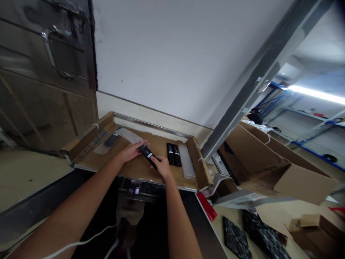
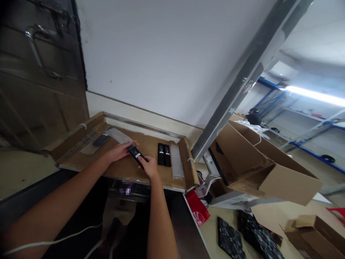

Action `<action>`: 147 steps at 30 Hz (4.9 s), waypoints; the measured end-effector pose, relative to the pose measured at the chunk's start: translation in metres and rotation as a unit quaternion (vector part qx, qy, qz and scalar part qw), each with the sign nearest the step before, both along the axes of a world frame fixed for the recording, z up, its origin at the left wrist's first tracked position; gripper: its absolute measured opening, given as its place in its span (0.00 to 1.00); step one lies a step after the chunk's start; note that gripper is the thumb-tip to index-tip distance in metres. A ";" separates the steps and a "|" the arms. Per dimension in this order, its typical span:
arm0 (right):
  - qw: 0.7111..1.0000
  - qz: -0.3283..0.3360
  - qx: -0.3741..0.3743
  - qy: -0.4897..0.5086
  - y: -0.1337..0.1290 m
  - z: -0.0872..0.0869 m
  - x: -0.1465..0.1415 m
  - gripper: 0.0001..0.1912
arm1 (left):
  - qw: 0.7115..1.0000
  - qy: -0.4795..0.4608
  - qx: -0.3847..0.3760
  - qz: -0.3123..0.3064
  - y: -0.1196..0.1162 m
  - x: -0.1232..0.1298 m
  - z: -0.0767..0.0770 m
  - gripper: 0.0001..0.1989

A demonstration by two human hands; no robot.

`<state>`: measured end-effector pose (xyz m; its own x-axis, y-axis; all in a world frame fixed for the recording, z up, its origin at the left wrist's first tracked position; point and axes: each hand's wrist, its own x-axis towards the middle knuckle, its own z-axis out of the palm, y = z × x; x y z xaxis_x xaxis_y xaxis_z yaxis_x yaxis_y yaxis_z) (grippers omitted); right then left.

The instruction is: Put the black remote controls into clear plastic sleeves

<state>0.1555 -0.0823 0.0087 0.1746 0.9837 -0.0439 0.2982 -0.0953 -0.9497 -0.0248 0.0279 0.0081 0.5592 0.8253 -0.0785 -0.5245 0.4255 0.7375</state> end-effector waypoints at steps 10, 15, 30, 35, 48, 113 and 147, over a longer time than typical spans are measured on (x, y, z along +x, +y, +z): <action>0.996 0.035 0.004 0.087 0.001 0.003 0.002 0.46 | 0.997 0.034 0.032 -0.062 -0.008 0.003 0.000 0.17; 0.993 0.044 0.057 0.089 0.004 -0.002 0.002 0.57 | 0.994 0.042 0.053 -0.081 -0.010 0.008 -0.003 0.19; 0.966 0.146 0.038 0.209 0.016 0.013 -0.015 0.42 | 0.994 0.076 0.051 -0.060 -0.008 0.019 -0.014 0.21; 0.975 0.069 0.059 0.204 0.016 0.001 -0.014 0.42 | 0.993 0.082 0.071 0.044 -0.008 0.019 -0.015 0.21; 0.985 -0.036 0.100 0.134 0.016 -0.008 -0.019 0.31 | 0.943 0.214 0.228 0.110 -0.016 0.020 -0.011 0.13; 0.910 -0.174 0.112 -0.359 -0.032 0.001 -0.041 0.18 | 0.915 0.290 0.281 0.015 -0.027 0.016 -0.006 0.08; 0.957 -0.083 0.160 -0.226 -0.055 -0.023 -0.020 0.19 | 0.906 0.295 0.303 -0.003 -0.032 0.017 -0.008 0.11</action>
<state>0.1350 -0.1372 -0.0145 0.2594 0.8915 0.3714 0.6922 0.0965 -0.7152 -0.0075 -0.0043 -0.0003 0.5729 0.8133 0.1019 0.0376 -0.1502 0.9879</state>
